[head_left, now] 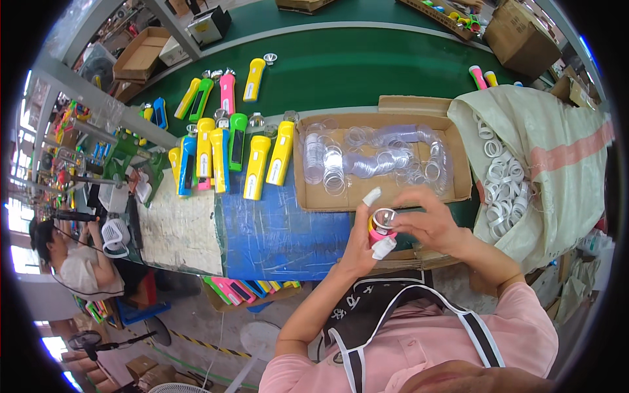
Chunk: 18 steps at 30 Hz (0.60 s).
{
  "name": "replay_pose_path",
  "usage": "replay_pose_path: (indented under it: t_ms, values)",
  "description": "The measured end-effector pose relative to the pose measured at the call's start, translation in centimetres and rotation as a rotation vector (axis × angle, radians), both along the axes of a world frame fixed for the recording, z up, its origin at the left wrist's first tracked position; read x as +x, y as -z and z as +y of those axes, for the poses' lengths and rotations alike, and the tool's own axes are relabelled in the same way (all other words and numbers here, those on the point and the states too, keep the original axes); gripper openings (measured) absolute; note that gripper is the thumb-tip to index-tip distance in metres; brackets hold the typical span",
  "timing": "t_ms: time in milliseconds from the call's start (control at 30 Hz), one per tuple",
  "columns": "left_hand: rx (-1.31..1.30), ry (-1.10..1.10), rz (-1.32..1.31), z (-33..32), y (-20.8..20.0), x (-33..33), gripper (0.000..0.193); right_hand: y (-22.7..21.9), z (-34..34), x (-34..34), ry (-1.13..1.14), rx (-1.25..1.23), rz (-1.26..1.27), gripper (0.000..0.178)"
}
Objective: The person retrieves and unpacks transparent lenses into a cardboard box, then assembles flashlights by placing a lens and a plastic ring cap onto each flashlight head by hand.
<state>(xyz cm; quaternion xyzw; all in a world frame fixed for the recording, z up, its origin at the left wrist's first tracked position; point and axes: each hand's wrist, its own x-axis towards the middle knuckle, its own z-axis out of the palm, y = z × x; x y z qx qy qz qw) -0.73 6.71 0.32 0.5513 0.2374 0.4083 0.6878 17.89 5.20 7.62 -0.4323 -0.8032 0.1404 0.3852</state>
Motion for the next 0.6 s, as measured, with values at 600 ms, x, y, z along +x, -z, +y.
replay_pose_path:
  t_ms: [600]
  values:
    - [0.065, -0.267, 0.035, -1.0, 4.4, 0.9, 0.04, 5.7, 8.6, 5.6, 0.272, -0.244, -0.07, 0.029]
